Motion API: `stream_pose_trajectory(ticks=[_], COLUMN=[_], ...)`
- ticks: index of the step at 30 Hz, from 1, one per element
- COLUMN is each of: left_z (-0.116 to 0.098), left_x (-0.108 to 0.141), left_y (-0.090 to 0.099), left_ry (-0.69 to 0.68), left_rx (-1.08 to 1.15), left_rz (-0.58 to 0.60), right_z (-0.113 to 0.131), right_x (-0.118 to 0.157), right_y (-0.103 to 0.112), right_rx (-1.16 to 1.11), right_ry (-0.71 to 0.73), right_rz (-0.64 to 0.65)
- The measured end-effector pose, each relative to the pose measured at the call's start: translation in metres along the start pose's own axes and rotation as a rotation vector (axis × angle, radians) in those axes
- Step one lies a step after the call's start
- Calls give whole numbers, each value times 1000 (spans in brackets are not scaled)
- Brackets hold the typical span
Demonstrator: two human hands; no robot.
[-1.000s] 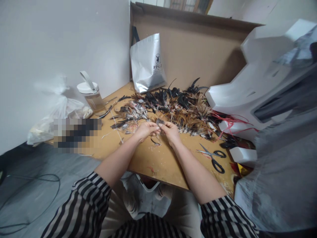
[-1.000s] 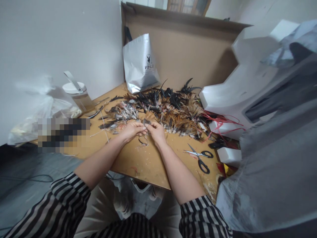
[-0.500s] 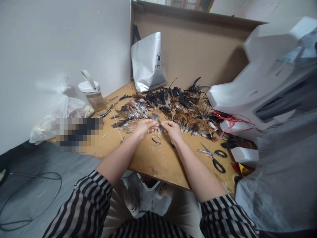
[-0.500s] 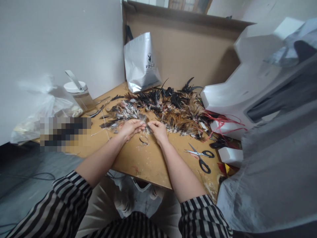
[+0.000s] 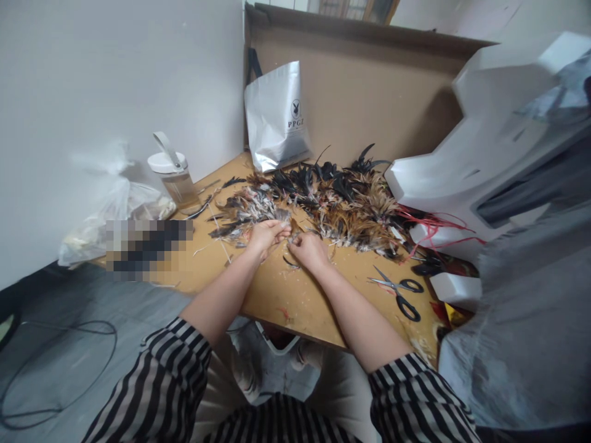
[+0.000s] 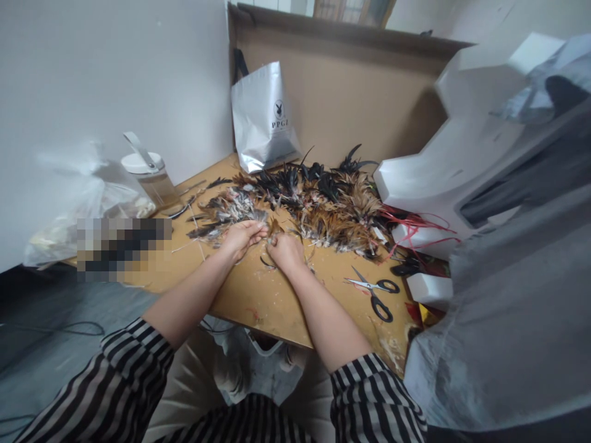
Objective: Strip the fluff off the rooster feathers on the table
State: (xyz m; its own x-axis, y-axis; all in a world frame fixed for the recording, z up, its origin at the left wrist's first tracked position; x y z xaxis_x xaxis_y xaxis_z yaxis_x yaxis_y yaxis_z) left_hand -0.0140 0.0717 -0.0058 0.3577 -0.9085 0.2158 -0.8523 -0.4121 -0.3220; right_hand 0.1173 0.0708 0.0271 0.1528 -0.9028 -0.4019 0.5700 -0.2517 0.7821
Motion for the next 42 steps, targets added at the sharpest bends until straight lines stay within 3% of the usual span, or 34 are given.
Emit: stream_pose_trajectory(ticks=[8,17,19,22,25,28,34,42], left_z=[-6,-7,-8,-8,-5,-1,5,11], left_x=[4,3,3,3,4,7,12,18], left_y=[1,1,2,2,-1,-6,-15,-22], left_ry=[-9,-31,-41,-33,7,34,64,129], left_rx=[25,32,46,56,49,21,-32,-59], left_rz=[-26,-14,-16,-9,16,70,173,285], right_z=[-18,4,0,-15,-29,-33,-28,-29], right_x=[-5,1,-1,-5,-6,-5,-3,-5], right_y=[-3,0,0,-2,-10,-15,-12,-8], right_rx=[-121,-11,-111,-467,-840,-1034,-1184,-1150], right_ry=[-73,40,-6,-175,-385,-513,-557,-509], right_rz=[-13,-26,-37,-28,30,97,101,16])
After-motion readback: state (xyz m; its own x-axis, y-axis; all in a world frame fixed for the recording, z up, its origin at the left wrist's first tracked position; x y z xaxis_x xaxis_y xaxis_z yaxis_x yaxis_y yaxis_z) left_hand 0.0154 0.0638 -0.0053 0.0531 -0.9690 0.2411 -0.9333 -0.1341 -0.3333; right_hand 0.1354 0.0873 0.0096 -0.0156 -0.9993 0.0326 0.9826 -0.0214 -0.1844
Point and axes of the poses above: each hand's wrist, its own x-axis away from the middle knuckle, its own y-axis out of the back of the hand, z = x × y, the point moved 8 cm from there along -x, towards the middle knuckle, and after that the axes turned 13 degrees about -z, right-handed, at the moved point
